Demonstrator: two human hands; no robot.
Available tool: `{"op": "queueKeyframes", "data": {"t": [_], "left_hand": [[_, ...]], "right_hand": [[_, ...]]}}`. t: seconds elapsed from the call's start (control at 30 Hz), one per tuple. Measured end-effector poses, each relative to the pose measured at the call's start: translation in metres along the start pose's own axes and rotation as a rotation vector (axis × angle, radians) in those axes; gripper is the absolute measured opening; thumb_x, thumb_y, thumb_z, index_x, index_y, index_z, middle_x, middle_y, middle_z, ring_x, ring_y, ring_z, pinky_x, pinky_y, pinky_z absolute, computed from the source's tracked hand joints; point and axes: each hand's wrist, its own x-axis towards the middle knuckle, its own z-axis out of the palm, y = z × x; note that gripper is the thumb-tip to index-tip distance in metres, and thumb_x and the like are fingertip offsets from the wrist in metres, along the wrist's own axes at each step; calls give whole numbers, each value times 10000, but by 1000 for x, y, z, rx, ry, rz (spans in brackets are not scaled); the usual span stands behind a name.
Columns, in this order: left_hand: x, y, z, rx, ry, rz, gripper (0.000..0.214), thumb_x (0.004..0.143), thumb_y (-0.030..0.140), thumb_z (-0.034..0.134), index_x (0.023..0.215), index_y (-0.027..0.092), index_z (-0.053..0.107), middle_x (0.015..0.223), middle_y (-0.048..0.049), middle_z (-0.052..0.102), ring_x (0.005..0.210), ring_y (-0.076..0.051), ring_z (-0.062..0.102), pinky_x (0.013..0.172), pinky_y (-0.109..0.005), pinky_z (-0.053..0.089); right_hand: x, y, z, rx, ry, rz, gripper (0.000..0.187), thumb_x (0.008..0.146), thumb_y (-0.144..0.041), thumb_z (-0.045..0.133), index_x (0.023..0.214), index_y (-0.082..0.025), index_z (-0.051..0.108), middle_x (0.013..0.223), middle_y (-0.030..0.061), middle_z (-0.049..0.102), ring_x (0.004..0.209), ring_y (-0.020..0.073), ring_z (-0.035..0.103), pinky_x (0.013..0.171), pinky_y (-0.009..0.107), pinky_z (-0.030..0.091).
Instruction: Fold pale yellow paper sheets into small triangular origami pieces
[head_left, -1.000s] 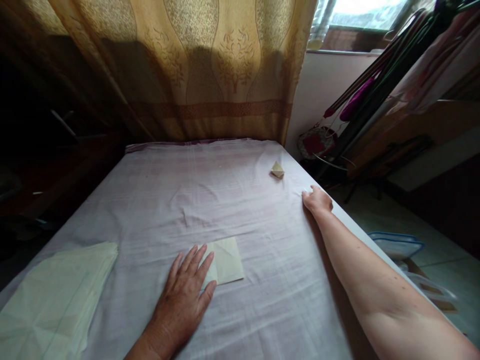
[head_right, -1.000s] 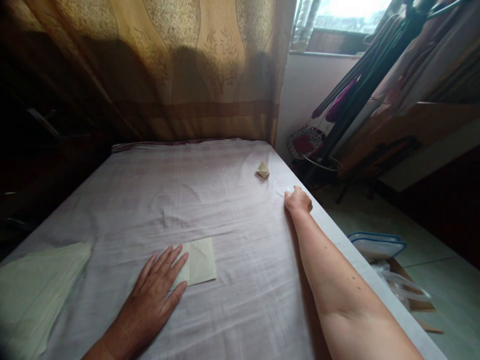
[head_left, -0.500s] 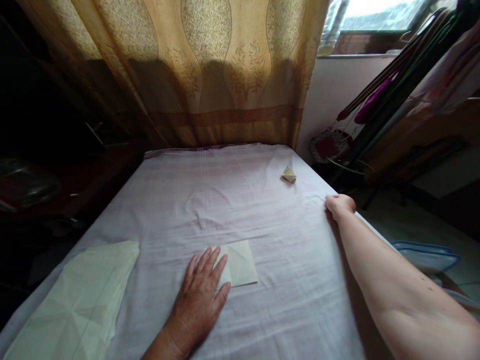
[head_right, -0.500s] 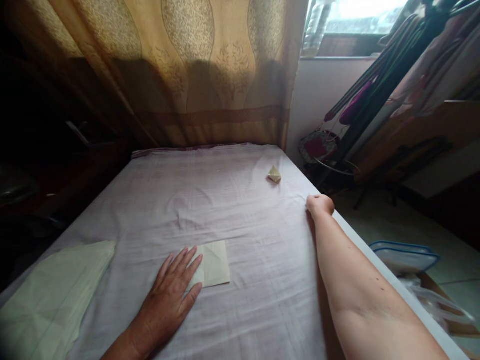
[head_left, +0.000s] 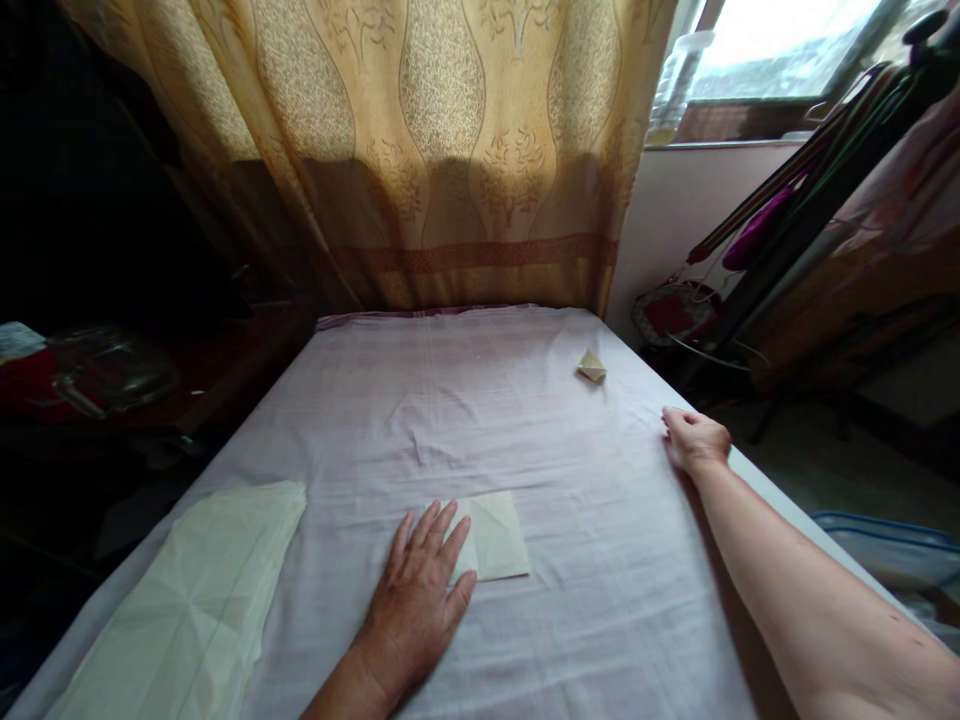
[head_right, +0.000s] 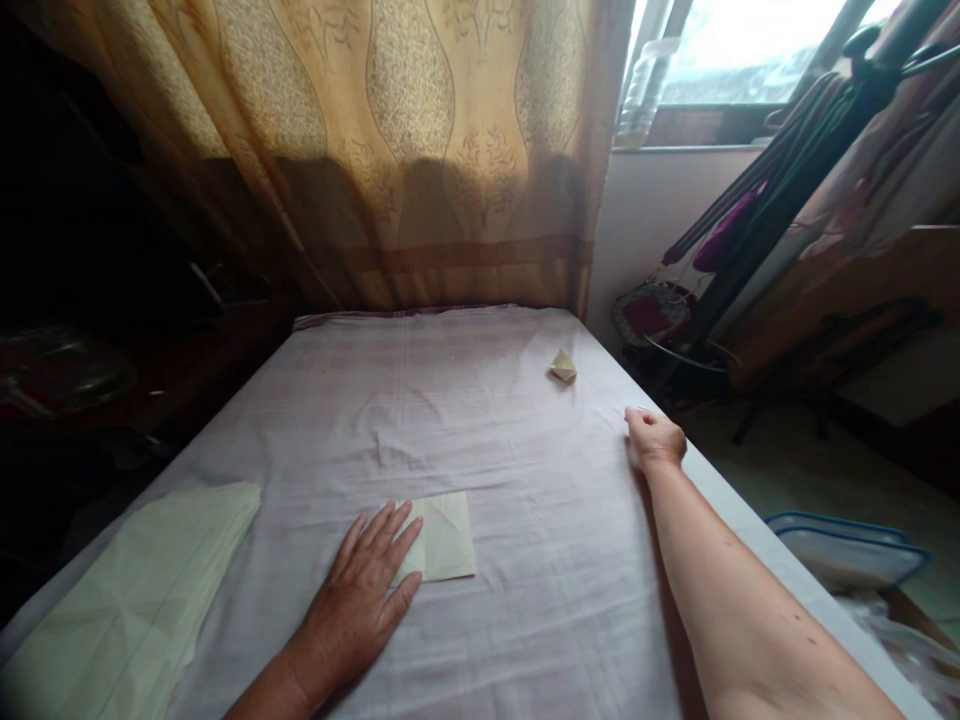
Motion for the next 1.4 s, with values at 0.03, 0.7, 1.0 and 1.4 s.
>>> {"op": "queueKeyframes", "data": {"t": [0.03, 0.7, 1.0, 1.4], "left_hand": [[0, 0, 0, 1, 1, 2, 500, 959, 374, 502, 1434, 224, 465, 1510, -41, 475, 1400, -225, 404, 1177, -443, 280], [0, -1, 0, -8, -4, 1, 519, 950, 345, 513, 1453, 237, 442, 1510, -49, 474, 1399, -231, 410, 1176, -455, 293], [0, -1, 0, -24, 5, 0, 508, 975, 357, 463, 1467, 237, 422, 1530, -43, 447, 1420, -222, 379, 1189, -444, 269], [4, -2, -5, -96, 140, -40, 416, 963, 205, 454, 1371, 230, 527, 1494, -103, 480, 1414, -275, 386, 1135, -514, 352]], "right_hand": [[-2, -5, -2, -3, -7, -4, 215, 729, -308, 561, 752, -158, 713, 588, 42, 631, 648, 235, 633, 584, 314, 499], [-208, -99, 9, 214, -570, -998, 152, 918, -191, 549, 1026, -212, 654, 986, 61, 726, 941, 225, 649, 874, 394, 500], [-211, -101, 12, 225, -601, -1006, 223, 900, -185, 564, 1108, -212, 638, 979, 64, 724, 921, 221, 650, 841, 378, 498], [-214, -105, 4, 341, -616, -854, 222, 841, -197, 583, 1048, -231, 655, 881, 40, 709, 827, 195, 643, 762, 332, 514]]}}
